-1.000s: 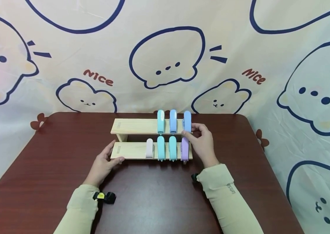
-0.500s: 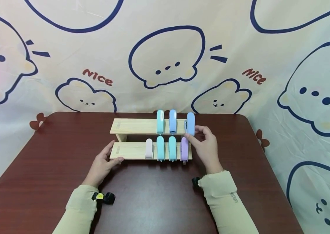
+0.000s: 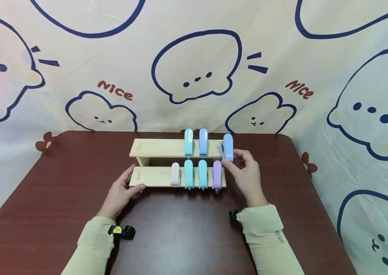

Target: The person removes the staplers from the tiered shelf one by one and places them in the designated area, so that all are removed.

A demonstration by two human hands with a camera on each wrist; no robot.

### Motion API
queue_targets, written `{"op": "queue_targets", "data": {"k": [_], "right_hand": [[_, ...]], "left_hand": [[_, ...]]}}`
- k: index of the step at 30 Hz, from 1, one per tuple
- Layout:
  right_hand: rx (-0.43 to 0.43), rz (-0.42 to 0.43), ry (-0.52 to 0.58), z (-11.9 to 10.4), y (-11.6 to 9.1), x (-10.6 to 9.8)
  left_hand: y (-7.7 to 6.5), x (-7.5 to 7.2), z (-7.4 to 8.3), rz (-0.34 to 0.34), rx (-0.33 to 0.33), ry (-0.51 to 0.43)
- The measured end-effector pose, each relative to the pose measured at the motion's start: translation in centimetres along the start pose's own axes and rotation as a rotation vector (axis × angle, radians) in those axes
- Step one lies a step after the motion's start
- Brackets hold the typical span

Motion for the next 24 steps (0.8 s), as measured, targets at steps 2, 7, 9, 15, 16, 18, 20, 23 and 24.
{"op": "queue_targets", "data": {"k": [2, 7, 9, 15, 16, 18, 20, 23, 24], "right_hand": [[0.0, -0.007, 0.004, -0.1, -0.1, -0.2], [0.039, -0.02, 0.009, 0.2, -0.6, -0.7], [0.05, -0.027, 0.011, 0.4, -0.8, -0.9], [0.034, -0.053, -0.019, 0.9, -1.0, -1.9], [0.028, -0.055, -0.031, 0.9, -1.0, -2.1], [0.015, -0.057, -0.046, 1.0, -1.0, -2.5], [0.004, -0.053, -0.06, 1.1, -0.9, -2.7], [-0.01, -0.042, -0.069, 1.3, -0.6, -3.1], [-0.014, -0.038, -0.07, 1.4, -0.5, -3.1]], "left_hand": [[0.1, 0.0, -0.1, 0.0, 0.002, 0.004], [0.1, -0.2, -0.1, 0.006, 0.003, 0.015], [0.0, -0.1, -0.2, 0.004, 0.0, 0.014], [0.0, 0.0, -0.2, -0.006, -0.013, 0.011], [-0.1, 0.0, -0.1, -0.005, -0.014, 0.013], [-0.1, 0.0, -0.1, -0.003, -0.014, 0.017], [-0.1, 0.0, 0.0, 0.0, -0.012, 0.021], [-0.1, -0.1, 0.1, 0.003, -0.011, 0.024], [0.0, -0.1, 0.1, 0.003, -0.011, 0.023]]}}
Point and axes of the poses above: each hand's wrist, its own y-axis towards the middle knuckle, its own x-axis out of the palm, z = x × y, the point moved 4 cm from there along y, towards the middle knuckle, and after that the axes turned 8 degrees about -y, right-handed, at the moved point
